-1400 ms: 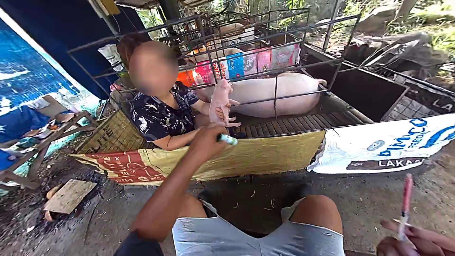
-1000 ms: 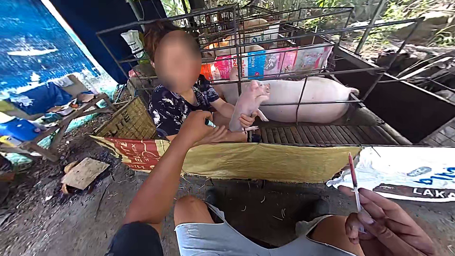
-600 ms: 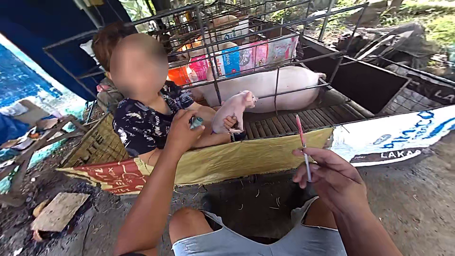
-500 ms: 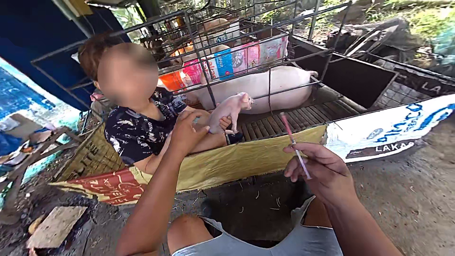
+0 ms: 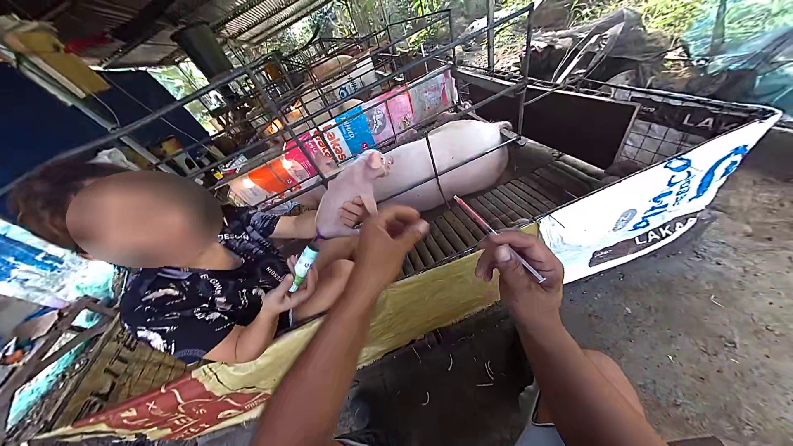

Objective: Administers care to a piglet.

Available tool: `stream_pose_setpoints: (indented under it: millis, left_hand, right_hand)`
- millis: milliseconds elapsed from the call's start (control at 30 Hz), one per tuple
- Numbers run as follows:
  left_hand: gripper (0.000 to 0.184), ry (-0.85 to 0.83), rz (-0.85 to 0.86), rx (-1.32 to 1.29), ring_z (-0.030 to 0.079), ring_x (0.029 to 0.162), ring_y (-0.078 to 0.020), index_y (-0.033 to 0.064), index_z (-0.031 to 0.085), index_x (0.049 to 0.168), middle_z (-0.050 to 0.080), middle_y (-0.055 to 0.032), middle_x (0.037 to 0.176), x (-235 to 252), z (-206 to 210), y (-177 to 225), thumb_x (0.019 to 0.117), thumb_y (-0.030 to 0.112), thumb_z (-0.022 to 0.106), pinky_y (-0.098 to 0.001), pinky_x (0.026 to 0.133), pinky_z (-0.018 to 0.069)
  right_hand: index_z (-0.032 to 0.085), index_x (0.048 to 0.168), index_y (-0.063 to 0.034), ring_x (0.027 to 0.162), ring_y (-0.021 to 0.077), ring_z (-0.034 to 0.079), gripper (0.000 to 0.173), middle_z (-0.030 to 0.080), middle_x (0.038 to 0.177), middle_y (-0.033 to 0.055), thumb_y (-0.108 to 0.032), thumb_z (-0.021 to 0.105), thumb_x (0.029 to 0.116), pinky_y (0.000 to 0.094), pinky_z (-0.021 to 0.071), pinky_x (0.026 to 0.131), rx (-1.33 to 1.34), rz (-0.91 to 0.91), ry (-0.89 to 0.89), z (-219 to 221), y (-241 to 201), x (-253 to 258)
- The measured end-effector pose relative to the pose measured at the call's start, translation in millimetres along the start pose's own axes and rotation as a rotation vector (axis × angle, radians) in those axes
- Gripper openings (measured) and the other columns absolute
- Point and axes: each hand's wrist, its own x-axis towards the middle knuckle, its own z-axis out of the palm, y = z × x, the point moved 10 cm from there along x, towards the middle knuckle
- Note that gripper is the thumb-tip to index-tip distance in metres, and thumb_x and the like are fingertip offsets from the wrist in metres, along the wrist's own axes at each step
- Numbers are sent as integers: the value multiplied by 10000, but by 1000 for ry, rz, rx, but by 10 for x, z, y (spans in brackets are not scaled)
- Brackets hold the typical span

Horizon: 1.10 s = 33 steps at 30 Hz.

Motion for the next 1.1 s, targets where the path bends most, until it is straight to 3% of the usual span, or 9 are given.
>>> stream_pose_setpoints:
  millis: [67, 133, 233, 333, 567, 633, 767, 933, 1100]
  left_hand:
    - [230, -119, -95, -546, 663, 800, -149, -1, 672, 1193, 719, -120, 1043, -113, 523, -93, 1011, 131, 622, -289, 673, 555]
    - [222, -146, -137, -883, 629, 785, -119, 9, 677, 1178, 700, -105, 1022, -113, 838, -131, 1031, 136, 568, -261, 674, 530]
    - [161, -56, -214, -1063, 594, 689, -93, 13, 714, 1040, 669, -60, 858, -73, 973, -204, 1026, 69, 564, -238, 633, 518]
    - [151, -14, -313, -1155, 590, 641, -94, -3, 702, 973, 656, -68, 797, -73, 1015, -220, 1022, 37, 565, -229, 600, 522]
    - [116, 105, -365, -1152, 558, 575, -99, -18, 697, 953, 613, -58, 719, -84, 893, -202, 1004, 42, 612, -232, 547, 506]
    - [103, 141, -370, -1150, 552, 582, -102, -14, 694, 943, 602, -50, 709, -116, 803, -199, 997, 37, 623, -243, 574, 517]
    - [79, 177, -399, -1158, 573, 598, -102, -9, 693, 942, 627, -57, 726, -248, 659, -201, 986, 35, 645, -239, 576, 519]
    - [122, 34, -327, -995, 617, 700, -78, 8, 691, 1091, 698, -50, 910, -537, 509, -156, 982, 24, 638, -211, 577, 498]
    - [167, -118, -197, -748, 630, 764, -83, -12, 699, 1094, 695, -38, 936, -1138, 312, -310, 944, 53, 662, -251, 668, 535]
  right_hand:
    - [706, 1169, -54, 673, 135, 665, 212, 712, 1023, 101, -192, 598, 1050, 265, 591, 578, 61, -10, 0, 25, 57, 16]
    - [709, 1168, -59, 664, 130, 660, 205, 712, 1022, 104, -187, 605, 1045, 257, 584, 569, 109, 7, 5, 67, 101, -14]
    - [702, 1183, -65, 654, 129, 658, 194, 712, 1011, 105, -157, 629, 1028, 249, 579, 559, 162, 28, 8, 151, 120, -86]
    - [633, 1302, -103, 697, 147, 683, 308, 721, 990, 89, -107, 668, 996, 262, 595, 589, 158, 17, 39, 190, 96, -101]
    - [691, 1228, -72, 686, 114, 700, 264, 756, 896, 39, -47, 692, 965, 255, 607, 620, 119, -53, 191, 239, 170, 73]
    - [712, 1189, -77, 696, 104, 685, 235, 741, 961, 31, -44, 701, 956, 248, 600, 622, 92, -58, 185, 299, 190, 107]
    - [741, 1153, -74, 835, 137, 706, 207, 715, 1128, 53, -64, 711, 949, 294, 626, 736, 102, -54, 165, 430, 178, 112]
    - [709, 1152, -51, 802, 166, 724, 183, 753, 1022, 79, -24, 647, 981, 311, 627, 731, 115, -12, 211, 453, 50, 126]
    - [645, 1145, -44, 779, 206, 747, 167, 761, 983, 108, 13, 603, 994, 320, 645, 684, 127, 42, 241, 371, -4, 166]
